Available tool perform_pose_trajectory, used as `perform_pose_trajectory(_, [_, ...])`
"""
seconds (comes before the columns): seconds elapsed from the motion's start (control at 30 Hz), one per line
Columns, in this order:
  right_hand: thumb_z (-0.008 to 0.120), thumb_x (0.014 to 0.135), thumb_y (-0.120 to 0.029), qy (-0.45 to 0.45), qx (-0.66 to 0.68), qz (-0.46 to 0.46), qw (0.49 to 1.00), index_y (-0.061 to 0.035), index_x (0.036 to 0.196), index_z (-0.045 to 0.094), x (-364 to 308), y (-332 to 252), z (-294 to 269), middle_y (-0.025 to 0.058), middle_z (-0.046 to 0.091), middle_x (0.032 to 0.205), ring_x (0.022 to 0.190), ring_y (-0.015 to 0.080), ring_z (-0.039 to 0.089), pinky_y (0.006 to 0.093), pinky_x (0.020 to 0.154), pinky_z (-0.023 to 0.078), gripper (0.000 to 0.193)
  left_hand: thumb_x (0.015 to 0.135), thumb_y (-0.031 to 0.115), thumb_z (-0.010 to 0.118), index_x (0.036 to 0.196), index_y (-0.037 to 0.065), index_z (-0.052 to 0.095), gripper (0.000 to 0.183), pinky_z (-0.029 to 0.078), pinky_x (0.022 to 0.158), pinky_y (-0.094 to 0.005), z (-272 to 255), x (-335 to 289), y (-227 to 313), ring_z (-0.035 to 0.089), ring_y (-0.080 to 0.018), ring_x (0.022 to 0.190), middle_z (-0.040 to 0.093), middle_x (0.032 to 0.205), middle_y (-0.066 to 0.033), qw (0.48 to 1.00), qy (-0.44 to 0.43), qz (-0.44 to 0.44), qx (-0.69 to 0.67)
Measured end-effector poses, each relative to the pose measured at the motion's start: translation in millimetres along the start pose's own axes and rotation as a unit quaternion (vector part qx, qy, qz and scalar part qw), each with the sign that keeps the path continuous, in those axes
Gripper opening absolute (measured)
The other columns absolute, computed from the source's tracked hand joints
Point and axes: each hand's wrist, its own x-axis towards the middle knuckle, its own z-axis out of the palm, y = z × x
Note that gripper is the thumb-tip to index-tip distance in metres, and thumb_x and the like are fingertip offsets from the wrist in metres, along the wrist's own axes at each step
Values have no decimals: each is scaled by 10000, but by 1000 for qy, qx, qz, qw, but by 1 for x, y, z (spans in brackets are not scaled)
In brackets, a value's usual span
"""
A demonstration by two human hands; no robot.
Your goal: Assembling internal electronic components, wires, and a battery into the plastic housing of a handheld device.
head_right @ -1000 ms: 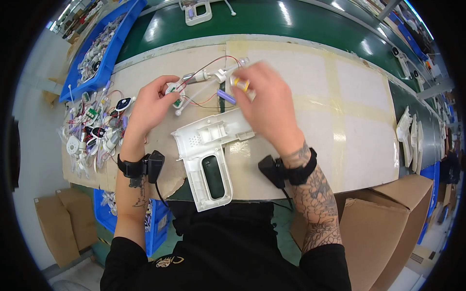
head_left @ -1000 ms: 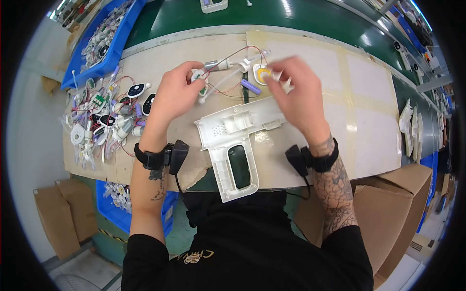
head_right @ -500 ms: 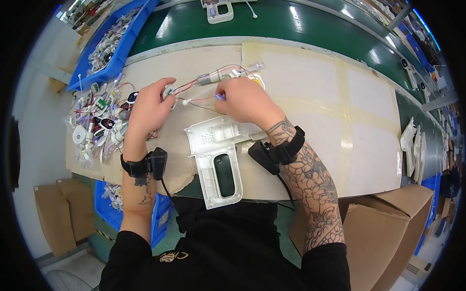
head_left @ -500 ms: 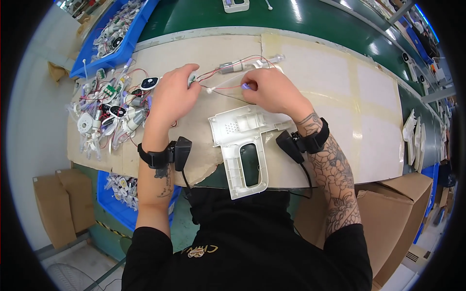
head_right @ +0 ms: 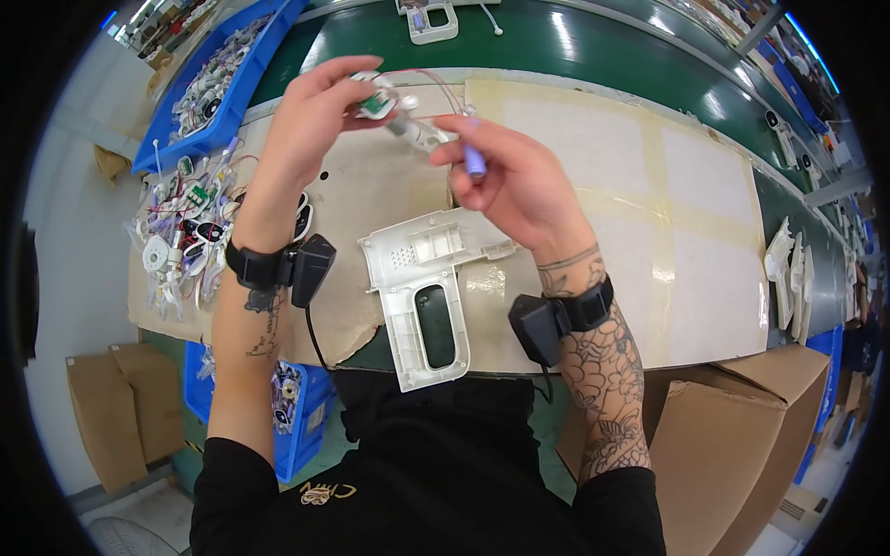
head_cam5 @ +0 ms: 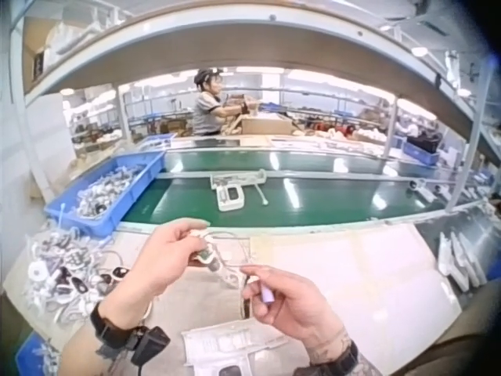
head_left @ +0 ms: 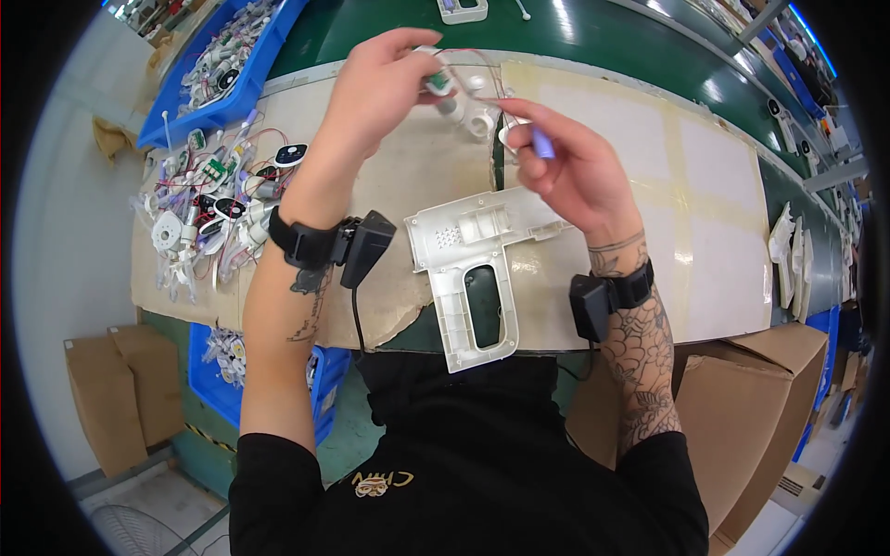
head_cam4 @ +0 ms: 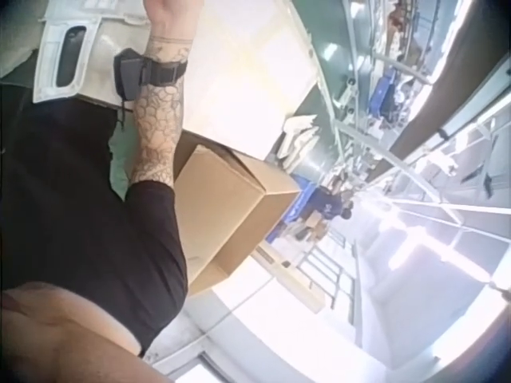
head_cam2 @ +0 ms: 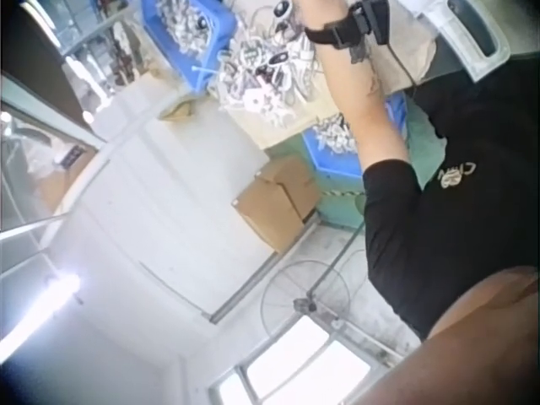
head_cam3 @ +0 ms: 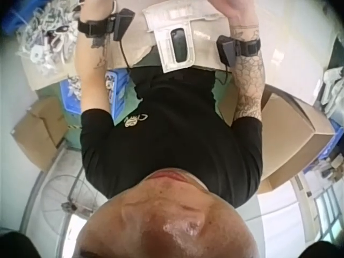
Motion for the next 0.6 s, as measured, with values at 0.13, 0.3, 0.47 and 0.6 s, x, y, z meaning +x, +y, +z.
perform_pose_trajectory(0.13, [563,1066,-222,19,-7,-53,998,18,1335,620,-24,-1,3,105,734,1006,686,114,641,216,549,425,366,970,140,638,1372,-6,623,428,573,798,-322,0,-3,0,684,-184,857,708,1003,-82,971,-108,55,204])
perform_pose_trajectory(0.3, [676,1004,-225,55,-265,4,963,21,1330,626,-45,31,28,138,744,952,685,189,677,287,616,512,412,939,124,635,1382,-14,589,467,552,813,-443,-11,-61,-8,689,-382,923,707,1067,-213,836,-91,118,528])
perform_pose_trajectory(0.47, [754,940,-159,10,-520,-78,850,-10,1292,658,-50,54,47,97,647,779,614,130,581,310,611,507,395,927,100,606,1326,-39,586,423,543,744,-524,-16,-109,-27,687,-423,868,695,956,-226,845,-15,136,517])
perform_pose_trajectory(0.6, [786,911,-149,11,-559,-149,816,-14,1294,655,-60,54,51,98,645,776,616,160,592,312,606,507,427,928,89,624,1354,-44,576,449,526,708,-514,-9,-140,-29,679,-417,822,682,908,-226,882,12,81,463])
